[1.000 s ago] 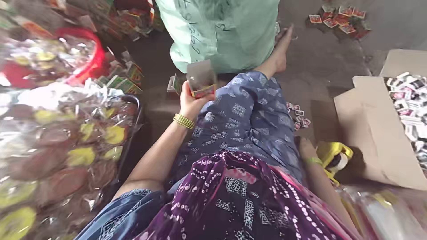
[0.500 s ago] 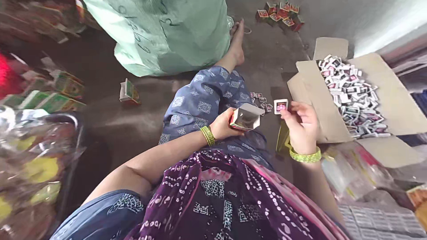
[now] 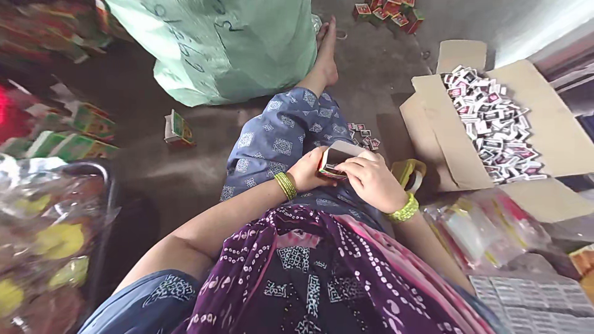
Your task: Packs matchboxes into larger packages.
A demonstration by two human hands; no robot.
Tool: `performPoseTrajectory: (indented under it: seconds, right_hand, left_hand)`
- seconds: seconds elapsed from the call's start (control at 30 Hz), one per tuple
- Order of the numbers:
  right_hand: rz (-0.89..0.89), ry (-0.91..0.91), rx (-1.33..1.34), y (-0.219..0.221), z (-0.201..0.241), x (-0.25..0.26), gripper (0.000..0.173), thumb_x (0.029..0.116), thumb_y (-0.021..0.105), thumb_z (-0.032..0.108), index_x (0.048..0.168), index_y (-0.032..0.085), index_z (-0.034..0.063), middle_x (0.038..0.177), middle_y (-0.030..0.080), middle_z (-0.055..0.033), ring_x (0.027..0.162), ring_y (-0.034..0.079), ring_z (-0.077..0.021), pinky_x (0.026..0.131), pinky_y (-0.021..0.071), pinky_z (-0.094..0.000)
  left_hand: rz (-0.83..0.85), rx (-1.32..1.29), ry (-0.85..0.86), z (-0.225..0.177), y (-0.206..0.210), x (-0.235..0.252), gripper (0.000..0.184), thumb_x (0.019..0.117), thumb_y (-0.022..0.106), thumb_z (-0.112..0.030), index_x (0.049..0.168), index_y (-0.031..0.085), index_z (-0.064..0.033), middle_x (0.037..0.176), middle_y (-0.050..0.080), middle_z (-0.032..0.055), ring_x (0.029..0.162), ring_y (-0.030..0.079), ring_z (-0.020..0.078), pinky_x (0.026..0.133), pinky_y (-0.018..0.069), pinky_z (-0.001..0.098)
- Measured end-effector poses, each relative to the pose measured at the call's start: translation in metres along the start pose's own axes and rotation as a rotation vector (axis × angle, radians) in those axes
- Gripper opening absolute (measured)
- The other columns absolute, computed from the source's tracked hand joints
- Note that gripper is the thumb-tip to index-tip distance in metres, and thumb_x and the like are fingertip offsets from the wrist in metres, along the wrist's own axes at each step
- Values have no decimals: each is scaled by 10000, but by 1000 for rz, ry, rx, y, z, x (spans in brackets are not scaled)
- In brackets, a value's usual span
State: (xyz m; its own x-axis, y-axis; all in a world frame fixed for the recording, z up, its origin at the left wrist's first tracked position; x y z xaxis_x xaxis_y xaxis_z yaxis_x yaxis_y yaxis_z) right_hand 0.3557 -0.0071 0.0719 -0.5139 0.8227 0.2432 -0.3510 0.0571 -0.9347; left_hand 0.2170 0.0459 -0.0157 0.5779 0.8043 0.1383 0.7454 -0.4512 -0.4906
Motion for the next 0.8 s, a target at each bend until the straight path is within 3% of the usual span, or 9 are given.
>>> performPoseTrajectory:
  seconds: [0.1,0.2,0.33,0.4,0.47,0.57,0.63,0.73,0.8]
  right_hand:
    - [-21,8,-47,-7,-3,-1,346,958,495,92,1114,777,217,1083,734,-47,1067,646,-277,886,491,-520]
    - [-31,18,-19,-9,-10,-2,331,957,489,87,1071,784,185,1097,728,-83,1095,650,-297,901,496,-538]
    - [-70,-14,122,-4,-15,-6,336,957,483,81,1028,799,171,1034,728,-43,1069,647,-229,930,507,-471]
    - [-129,-23,224,-7,-20,-9,358,946,479,65,1002,814,179,1014,743,3,1061,649,-174,965,496,-439]
    - [-248,-4,359,-15,-27,-13,332,959,491,51,978,811,136,1069,756,-12,1112,655,-165,1027,491,-429]
    - [-462,205,697,-20,-47,-21,225,1007,538,99,1107,722,16,1229,675,-105,1175,628,-214,996,546,-408]
    - [-501,438,964,-8,-65,-26,266,1012,578,164,1254,605,56,1178,643,-57,1098,626,-177,959,545,-396]
    - [-348,656,1244,23,-69,-26,400,963,674,154,1332,539,74,1147,670,-73,1056,663,-180,950,574,-395]
    - [-209,712,1360,42,-59,-22,373,936,694,90,1286,583,25,1107,705,-114,1009,684,-194,916,579,-388]
  left_hand:
    - [-123,-55,44,-7,-7,-3,1069,681,953,-373,1468,340,11,1224,664,152,1123,676,222,1004,551,456]
    - [-129,-1,149,-17,-10,-7,824,781,882,-423,1400,520,-16,1282,627,184,1100,675,252,949,575,452]
    - [-75,112,341,-25,-3,-12,511,926,750,-421,1335,649,-132,1308,580,239,1008,682,273,858,599,434]
    - [-107,54,339,-22,-6,-12,471,909,778,-389,1256,672,-89,1286,580,232,1010,674,242,864,597,390]
    - [-168,-31,324,-18,-9,-10,502,880,813,-366,1226,651,-41,1268,588,206,1070,659,215,898,593,366]
    - [-212,-129,357,-16,-12,-9,519,852,847,-324,1191,635,8,1225,630,195,1148,640,226,974,569,388]
    - [-183,-171,375,-17,-9,-10,502,850,852,-298,1178,629,11,1210,640,186,1152,643,222,983,570,393]
    - [-107,-202,412,-19,-1,-9,468,858,848,-266,1164,633,15,1209,653,183,1167,641,224,995,565,397]
    - [-61,-192,429,-19,4,-8,456,862,845,-271,1158,648,15,1207,667,181,1177,643,228,1007,559,396]
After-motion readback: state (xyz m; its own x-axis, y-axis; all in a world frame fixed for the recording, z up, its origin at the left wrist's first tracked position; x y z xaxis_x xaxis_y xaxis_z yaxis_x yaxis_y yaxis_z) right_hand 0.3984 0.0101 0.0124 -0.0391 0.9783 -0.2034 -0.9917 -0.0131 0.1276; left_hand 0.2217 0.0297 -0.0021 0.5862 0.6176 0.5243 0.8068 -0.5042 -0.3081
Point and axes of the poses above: each hand's wrist, its own x-axis towards the middle knuckle, its own y-axis out of the palm, z = x × y, the point moved 7 cm from there along x, towards the middle knuckle
